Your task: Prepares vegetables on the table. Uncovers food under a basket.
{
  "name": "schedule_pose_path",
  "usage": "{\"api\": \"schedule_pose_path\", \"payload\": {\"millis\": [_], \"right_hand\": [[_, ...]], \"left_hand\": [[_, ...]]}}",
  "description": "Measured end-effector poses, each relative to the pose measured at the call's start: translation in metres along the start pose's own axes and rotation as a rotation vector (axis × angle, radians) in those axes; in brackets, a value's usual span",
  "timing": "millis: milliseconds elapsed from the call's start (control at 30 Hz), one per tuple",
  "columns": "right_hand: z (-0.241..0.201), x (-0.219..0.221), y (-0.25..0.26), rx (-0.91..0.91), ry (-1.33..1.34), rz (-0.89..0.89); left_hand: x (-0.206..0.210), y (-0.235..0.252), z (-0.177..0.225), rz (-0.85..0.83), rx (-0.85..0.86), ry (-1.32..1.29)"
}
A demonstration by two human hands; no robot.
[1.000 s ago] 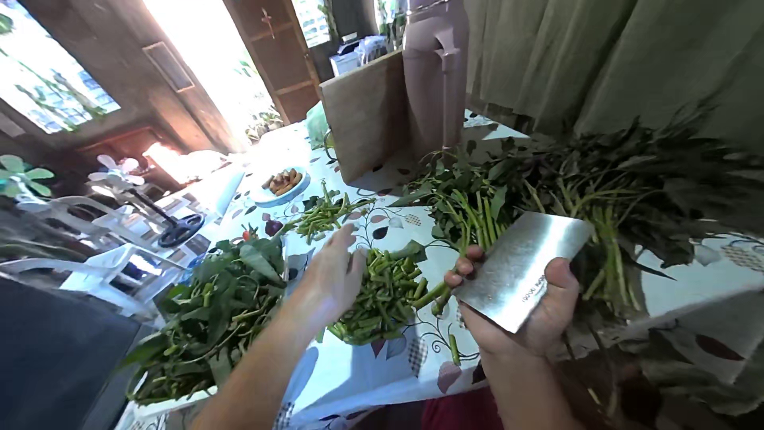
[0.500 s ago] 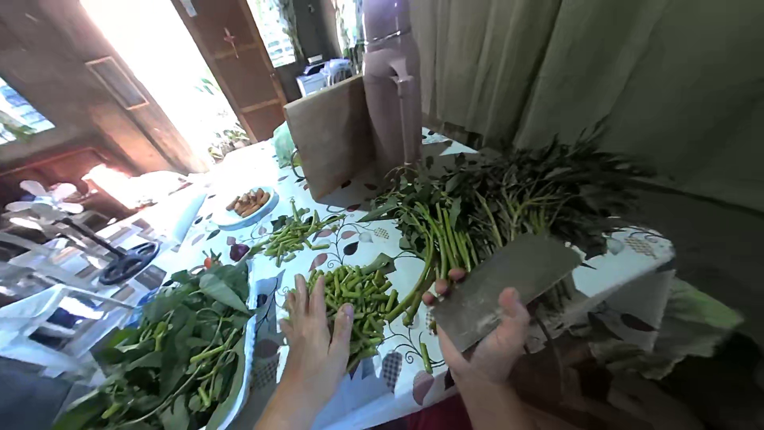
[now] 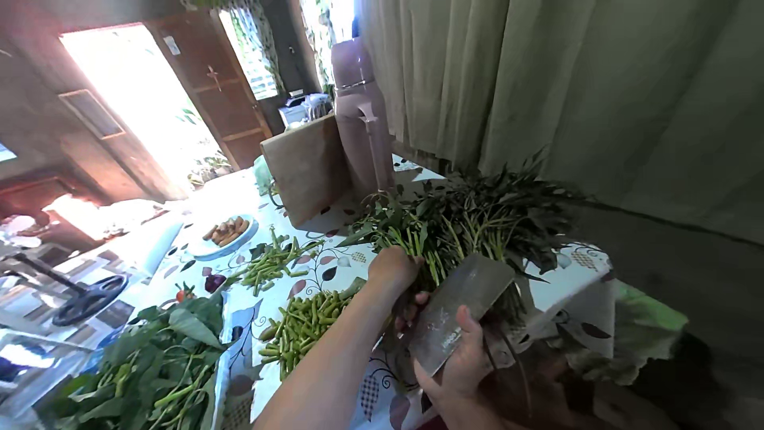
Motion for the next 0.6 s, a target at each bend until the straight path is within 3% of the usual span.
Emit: {"api": "schedule_pose_path", "payload": {"millis": [133, 267, 433, 600], "right_hand": [[0.001, -0.001, 0.001, 0.027, 0.059, -0.048], [0.002, -0.004, 0.001, 0.031, 0.088, -0.058], [0.003, -0.004, 0.002, 0.046, 0.056, -0.041], [0.001, -0.001, 0.001, 0.001, 0.003, -0.060]], "left_hand": [[0.002, 0.013, -0.008, -0.003, 0.000, -0.159], [-0.024, 0.008, -0.016, 0.104, 0.009, -0.389], [-0.085, -0.034, -0.021, 0.274, -0.006, -0.659], [-0.127, -0.084, -0.054, 0.433, 0.069, -0.935]]}}
Point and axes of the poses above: each hand's wrist, its own y-axis towards the middle knuckle, its own x-axis out of the palm, z = x × y, the point moved 6 cm from there along y, towards the middle knuckle, and after that the axes turned 5 degrees about z, right-handed, at the moved point
